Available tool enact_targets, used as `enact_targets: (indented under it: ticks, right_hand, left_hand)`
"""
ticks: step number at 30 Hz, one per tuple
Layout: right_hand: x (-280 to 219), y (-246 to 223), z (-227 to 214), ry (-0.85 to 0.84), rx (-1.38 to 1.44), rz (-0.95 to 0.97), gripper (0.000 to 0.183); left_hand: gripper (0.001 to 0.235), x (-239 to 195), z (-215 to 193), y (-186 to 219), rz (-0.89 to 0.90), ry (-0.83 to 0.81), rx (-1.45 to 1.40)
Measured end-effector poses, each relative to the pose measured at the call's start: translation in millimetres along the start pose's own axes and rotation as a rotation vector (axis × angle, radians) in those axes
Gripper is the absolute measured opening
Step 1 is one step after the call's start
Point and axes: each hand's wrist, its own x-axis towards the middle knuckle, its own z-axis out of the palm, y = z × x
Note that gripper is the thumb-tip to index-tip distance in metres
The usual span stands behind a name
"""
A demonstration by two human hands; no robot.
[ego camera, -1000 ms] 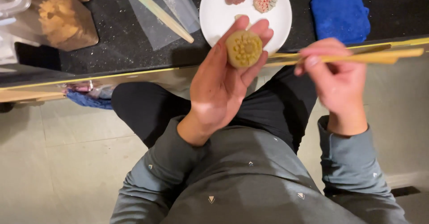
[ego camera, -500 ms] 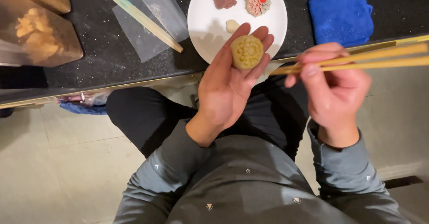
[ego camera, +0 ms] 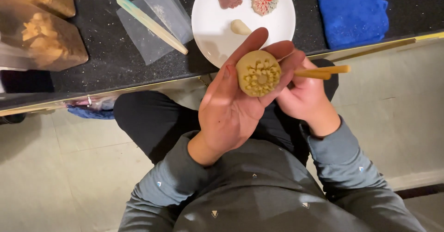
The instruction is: Using chopsticks to create intricate floral patterns and details on a small dough pastry.
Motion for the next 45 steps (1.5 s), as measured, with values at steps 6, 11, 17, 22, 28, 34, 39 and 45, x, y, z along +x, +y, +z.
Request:
enact_targets:
  ticks: [6,11,17,22,28,34,39,45]
  right_hand:
    - [-8,13,3,-0.117,-0.150,0.004,0.023]
    - [8,-10,-1,-0.195,-0.254,0.222,0.026]
    - [25,-17,-5,0.005,0.138,0.087,0.018]
    - [33,-28,-6,-0.071,0.107,0.054,0.018]
    - [16,-11,-3,-0.216,-0.055,0.061,0.032]
    - [31,-31,-5,-0.476,-0.405,0.416,0.028]
    - [45,-35,-17,-0.179,-0.085,0.047,0.008]
    - [51,-10,-43,-0.093,-0.213,0.328,0.026]
  left_hand:
    - [0.063,-6,-1,-14,0.028,-0.050,0.052]
    - [0.063,-9,-18,-24,0.048,-0.071,0.047]
    - [0.055,-17,-30,-16,0.113,-0.083,0.062]
    - [0.060,-13,-34,-7,0.108,-0.091,0.079]
    - [0.063,-9,-32,-2,0.124,-0.141,0.040]
    - [0.062,-11,-27,-6,0.090,-0.201,0.075]
    - [0.067,-7,-25,-8,0.119,-0.055,0.025]
    - [0.045,-3,-65,6,0.184,0.072,-0.064]
